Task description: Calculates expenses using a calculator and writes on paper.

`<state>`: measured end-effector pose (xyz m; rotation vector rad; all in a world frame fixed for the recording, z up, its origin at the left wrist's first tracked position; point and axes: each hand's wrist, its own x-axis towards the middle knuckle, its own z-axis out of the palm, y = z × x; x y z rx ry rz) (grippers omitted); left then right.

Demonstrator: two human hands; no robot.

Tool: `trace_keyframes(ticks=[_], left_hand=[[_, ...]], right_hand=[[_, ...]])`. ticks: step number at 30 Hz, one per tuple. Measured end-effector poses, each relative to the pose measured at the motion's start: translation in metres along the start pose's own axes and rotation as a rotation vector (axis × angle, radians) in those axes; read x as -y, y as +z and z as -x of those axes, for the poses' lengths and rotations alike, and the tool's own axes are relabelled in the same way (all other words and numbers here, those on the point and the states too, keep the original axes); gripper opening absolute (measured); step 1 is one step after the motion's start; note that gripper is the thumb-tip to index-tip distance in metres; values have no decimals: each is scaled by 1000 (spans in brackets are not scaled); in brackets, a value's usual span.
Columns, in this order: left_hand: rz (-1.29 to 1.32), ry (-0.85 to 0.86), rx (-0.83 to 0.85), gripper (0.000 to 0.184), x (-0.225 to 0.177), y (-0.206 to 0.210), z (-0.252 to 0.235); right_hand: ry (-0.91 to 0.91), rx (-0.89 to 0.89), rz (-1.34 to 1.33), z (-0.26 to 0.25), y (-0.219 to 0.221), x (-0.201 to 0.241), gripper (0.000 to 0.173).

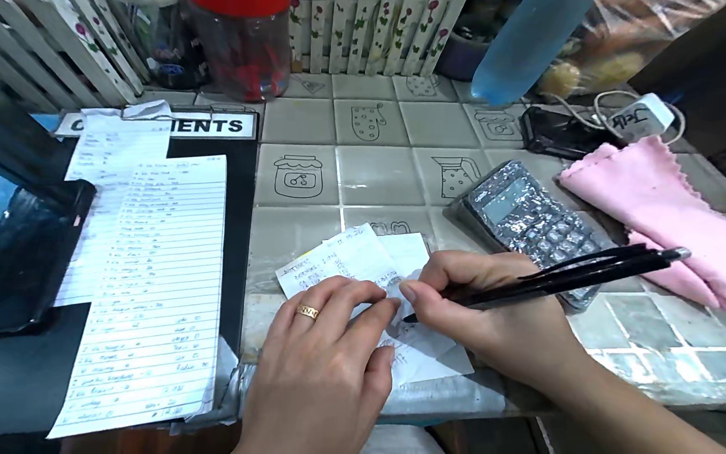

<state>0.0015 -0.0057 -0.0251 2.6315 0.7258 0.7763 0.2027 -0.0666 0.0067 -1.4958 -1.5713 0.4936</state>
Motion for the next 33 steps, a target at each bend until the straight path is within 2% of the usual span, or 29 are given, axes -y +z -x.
trace_keyframes(ticks=[26,33], left_hand=[[1,3,5,32,-1,-1,-1],[-16,12,16,35,-2,-2,-2]], right_hand=[[31,-3,-1,-2,-1,1,25],[124,-8,-88,9,-9,10,24]])
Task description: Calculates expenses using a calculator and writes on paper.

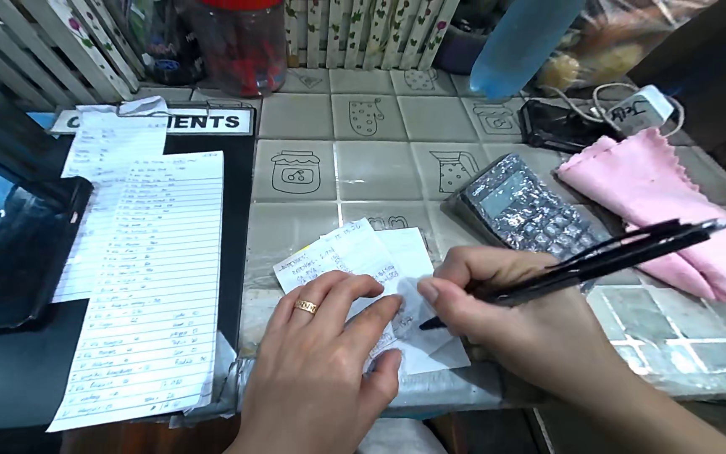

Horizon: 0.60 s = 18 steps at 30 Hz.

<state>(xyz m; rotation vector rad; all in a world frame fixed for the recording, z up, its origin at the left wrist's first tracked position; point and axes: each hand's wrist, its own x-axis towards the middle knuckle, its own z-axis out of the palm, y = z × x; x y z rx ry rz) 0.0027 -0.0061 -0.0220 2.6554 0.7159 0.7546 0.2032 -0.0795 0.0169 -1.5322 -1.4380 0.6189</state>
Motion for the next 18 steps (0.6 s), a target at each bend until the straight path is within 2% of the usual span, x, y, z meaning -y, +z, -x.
trace_keyframes(ticks=[7,18], left_hand=[[-16,9,0,40,-1,0,0],[-15,8,4,42,-1,-1,0]], right_hand=[[-118,-4,0,11,5,-9,23],[-148,36,53,10,7,-8,20]])
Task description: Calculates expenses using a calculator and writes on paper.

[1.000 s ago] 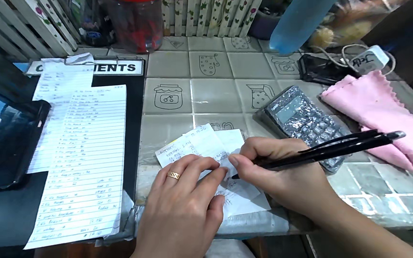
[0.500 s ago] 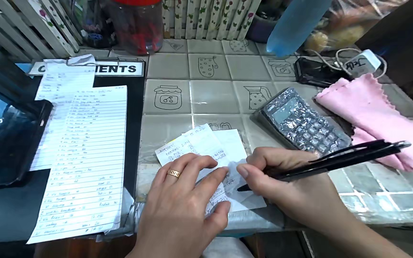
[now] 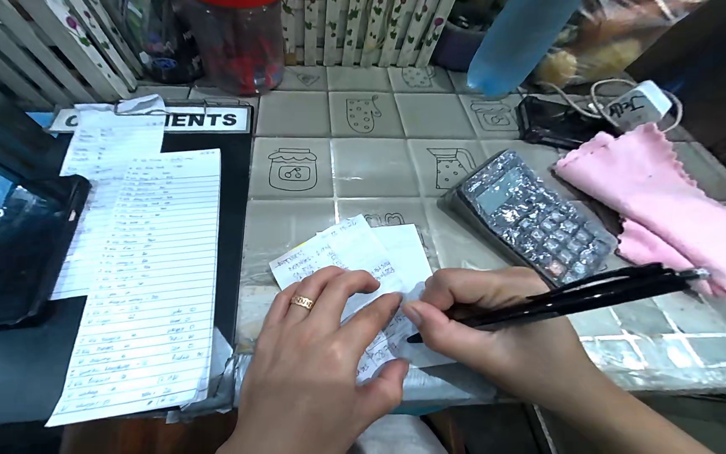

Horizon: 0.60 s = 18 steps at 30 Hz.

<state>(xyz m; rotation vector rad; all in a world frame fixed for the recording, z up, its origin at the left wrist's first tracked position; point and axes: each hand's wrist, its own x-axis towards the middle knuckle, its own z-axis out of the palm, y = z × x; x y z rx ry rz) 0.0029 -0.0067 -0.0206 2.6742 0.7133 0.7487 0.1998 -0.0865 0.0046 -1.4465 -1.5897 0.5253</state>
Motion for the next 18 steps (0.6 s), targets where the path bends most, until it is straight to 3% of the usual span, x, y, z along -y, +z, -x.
trace_keyframes(ticks=[18], left_hand=[[43,-12,1,24,-1,0,1]], right_hand=[[6,-12,4,-2,-1,0,20]])
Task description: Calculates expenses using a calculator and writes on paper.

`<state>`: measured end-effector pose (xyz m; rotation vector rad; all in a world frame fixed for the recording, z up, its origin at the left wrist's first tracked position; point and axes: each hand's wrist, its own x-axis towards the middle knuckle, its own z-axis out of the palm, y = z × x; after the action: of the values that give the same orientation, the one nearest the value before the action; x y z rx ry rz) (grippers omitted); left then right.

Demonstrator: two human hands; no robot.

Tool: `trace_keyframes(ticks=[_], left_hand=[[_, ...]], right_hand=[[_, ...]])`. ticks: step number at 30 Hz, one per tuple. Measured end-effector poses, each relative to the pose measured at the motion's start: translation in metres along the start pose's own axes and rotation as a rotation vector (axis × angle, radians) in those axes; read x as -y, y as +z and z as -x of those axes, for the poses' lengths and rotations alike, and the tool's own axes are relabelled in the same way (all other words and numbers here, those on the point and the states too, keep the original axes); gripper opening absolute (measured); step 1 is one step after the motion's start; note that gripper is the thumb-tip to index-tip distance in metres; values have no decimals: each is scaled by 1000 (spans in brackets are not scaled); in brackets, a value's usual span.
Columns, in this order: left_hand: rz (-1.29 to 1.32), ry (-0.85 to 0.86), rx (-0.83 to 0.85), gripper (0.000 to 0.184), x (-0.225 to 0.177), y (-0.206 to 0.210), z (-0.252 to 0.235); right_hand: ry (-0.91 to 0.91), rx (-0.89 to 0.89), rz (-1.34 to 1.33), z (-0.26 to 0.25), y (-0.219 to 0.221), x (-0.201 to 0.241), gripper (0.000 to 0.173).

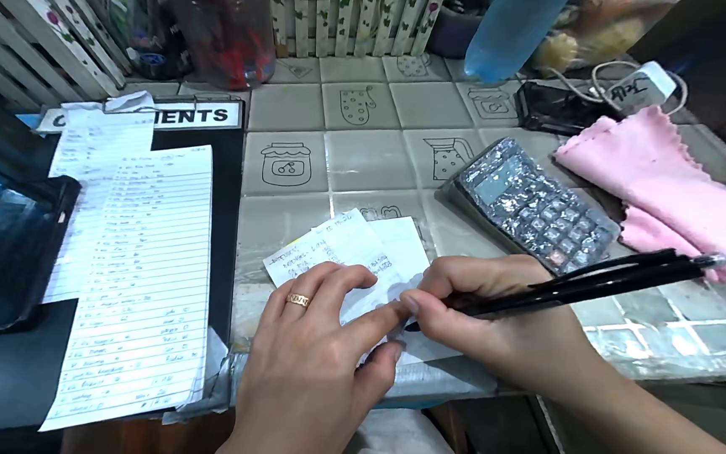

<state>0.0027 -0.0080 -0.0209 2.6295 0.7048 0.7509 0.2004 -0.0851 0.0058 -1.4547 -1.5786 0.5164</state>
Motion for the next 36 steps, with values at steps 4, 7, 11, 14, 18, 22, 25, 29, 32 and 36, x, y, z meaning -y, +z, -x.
trace_keyframes(ticks=[4,7,11,14,18,22,25,29,32,36], left_hand=[[2,-5,-1,24,0,0,0],[4,-2,8,24,-1,-1,0],[4,2,7,25,0,-1,0],[3,8,4,25,0,-1,0],[0,5,8,24,0,-1,-1],[-15,1,15,25,1,-2,0],[-13,6,15,25,1,-2,-1],[-6,6,18,25,1,-2,-1],[-2,6,23,26,1,-3,-1],[-4,1,18,26,0,-3,-1]], right_hand=[[10,-1,8,0,-1,0,21],[4,-1,-5,0,0,0,20],[6,0,-6,0,-1,1,22],[8,-1,-38,-2,-1,1,23],[19,-6,-29,-1,0,2,23],[1,-17,-54,-2,0,0,23],[9,-13,-54,-1,0,0,24],[4,-1,-59,-2,-1,-1,24],[10,-9,-75,-3,-1,-1,24],[31,-52,-79,-2,-3,-1,26]])
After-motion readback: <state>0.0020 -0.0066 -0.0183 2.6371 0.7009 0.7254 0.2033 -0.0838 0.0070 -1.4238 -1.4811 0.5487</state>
